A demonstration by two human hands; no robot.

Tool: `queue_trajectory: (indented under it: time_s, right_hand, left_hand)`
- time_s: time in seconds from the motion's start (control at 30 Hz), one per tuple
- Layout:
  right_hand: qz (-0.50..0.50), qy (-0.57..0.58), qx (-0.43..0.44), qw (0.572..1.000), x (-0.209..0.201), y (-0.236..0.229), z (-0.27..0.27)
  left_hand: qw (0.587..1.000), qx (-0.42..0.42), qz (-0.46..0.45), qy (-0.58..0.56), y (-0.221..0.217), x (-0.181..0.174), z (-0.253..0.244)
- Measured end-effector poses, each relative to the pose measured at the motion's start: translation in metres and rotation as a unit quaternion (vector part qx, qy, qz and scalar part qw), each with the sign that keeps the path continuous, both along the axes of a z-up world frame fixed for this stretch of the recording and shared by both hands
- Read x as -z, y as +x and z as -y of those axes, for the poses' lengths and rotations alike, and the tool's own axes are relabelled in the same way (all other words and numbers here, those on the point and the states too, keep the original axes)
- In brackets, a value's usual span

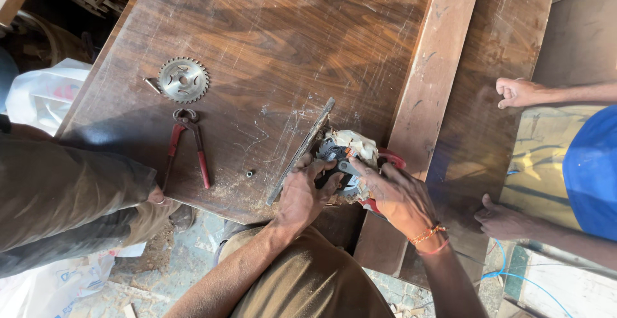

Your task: The person uses a wrench to loosen and remove the blade from a circular saw on a wooden workbench. They then remove the arbor nut and washer, place the blade aside, and continue adjusting internal components of the saw with the wrench and their hands.

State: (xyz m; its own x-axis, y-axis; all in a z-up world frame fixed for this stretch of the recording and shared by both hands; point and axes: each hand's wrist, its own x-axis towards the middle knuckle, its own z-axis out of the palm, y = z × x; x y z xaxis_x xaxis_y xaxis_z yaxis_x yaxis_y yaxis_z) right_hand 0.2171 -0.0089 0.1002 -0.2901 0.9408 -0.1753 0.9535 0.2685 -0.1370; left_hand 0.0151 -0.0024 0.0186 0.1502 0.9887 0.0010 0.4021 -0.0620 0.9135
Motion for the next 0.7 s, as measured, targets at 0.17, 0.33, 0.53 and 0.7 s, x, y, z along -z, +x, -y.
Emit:
queue_trajectory:
  time_s: [0.17,0.33,0.53,0.7]
  right_hand:
    - [-0.036,0.056,-0.05,0.997,0.003,0.005,0.005]
    - [0.001,0.006,-0.01,1.0,0.007,0.005,0.009]
    - [-0.017,0.083,-0.023,0.996,0.021,-0.002,0.024]
    - [-0.024,0.168,-0.02,0.985,0.033,-0.01,0.031]
  left_hand:
    - [0.987,0.085,-0.132,0.042,0.004,0.0,0.005]
    - [0.935,0.179,-0.295,0.085,-0.001,0.002,0.015]
    - [0.914,0.124,-0.359,0.142,0.0,0.018,0.023]
    - [0.918,0.121,-0.35,0.145,-0.004,0.019,0.022]
